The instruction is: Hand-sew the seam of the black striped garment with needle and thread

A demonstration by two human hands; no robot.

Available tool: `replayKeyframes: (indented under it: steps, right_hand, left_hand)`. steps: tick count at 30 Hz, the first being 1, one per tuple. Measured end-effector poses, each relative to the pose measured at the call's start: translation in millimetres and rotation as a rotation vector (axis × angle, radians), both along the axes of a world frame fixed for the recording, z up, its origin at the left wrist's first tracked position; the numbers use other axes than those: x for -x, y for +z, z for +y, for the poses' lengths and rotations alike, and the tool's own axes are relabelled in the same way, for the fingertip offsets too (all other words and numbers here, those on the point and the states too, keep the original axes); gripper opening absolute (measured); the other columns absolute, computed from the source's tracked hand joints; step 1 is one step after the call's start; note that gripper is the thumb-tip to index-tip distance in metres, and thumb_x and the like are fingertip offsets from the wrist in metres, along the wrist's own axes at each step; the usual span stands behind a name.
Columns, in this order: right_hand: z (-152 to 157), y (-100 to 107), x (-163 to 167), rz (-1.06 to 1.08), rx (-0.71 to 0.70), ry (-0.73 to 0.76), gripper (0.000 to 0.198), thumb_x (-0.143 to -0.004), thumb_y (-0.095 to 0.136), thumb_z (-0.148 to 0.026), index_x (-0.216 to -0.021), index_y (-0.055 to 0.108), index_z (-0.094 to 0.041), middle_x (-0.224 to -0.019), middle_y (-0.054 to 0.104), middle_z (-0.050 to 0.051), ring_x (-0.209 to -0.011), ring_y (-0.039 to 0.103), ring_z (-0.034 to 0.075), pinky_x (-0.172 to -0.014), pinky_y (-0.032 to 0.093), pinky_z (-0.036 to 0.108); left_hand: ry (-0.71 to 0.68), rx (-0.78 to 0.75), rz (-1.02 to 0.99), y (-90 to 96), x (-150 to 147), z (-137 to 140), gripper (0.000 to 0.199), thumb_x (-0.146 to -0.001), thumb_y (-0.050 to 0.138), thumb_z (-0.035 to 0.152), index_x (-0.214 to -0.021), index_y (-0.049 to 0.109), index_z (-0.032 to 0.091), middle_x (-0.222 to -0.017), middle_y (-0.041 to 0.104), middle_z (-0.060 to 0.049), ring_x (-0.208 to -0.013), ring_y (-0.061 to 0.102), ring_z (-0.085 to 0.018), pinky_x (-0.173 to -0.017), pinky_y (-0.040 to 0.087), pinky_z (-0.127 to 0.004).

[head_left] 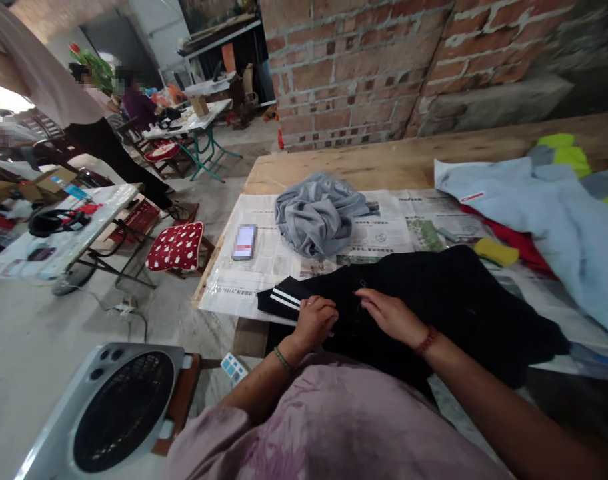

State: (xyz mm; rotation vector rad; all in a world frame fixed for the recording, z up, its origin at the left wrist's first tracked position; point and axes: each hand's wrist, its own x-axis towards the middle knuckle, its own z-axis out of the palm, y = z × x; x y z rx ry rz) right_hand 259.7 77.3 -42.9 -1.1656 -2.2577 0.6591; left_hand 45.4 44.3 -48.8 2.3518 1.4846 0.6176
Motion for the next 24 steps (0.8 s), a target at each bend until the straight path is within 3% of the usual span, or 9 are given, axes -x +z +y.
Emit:
replayKeyframes:
  steps: [4,8,24]
  right_hand:
    - [17,-1,12,-0.145,-0.009,0.184,0.023,-0.083,0.04,-0.015,-0.088,0.062,-0.02,-0.087,0.061,0.006,-0.08,0.057,0.017,-0.074,0.046,0.03]
    - [18,-2,19,-0.193,0.022,0.294,0.025,-0.081,0.039,-0.011,-0.085,0.062,-0.02,-0.082,0.056,0.005,-0.076,0.054,0.014,-0.071,0.043,0.025]
    - [14,-10,17,-0.232,0.051,0.322,0.028,-0.082,0.038,-0.011,-0.091,0.063,-0.019,-0.084,0.061,0.006,-0.078,0.054,0.016,-0.074,0.041,0.027]
  left_hand:
    - [-0.002,0.068,-0.006,3.3,1,-2,0.011,-0.084,0.053,0.023,-0.081,0.063,0.021,-0.088,0.066,0.0,-0.086,0.053,-0.016,-0.078,0.031,-0.034]
    - [0.014,0.105,-0.026,3.2,2,-3,0.012,-0.085,0.051,0.024,-0.081,0.063,0.022,-0.084,0.067,0.001,-0.084,0.053,-0.015,-0.077,0.03,-0.033]
    - [0.035,0.187,-0.065,4.9,0,-1,0.015,-0.085,0.05,0.024,-0.083,0.064,0.023,-0.084,0.068,0.001,-0.084,0.055,-0.015,-0.078,0.032,-0.031]
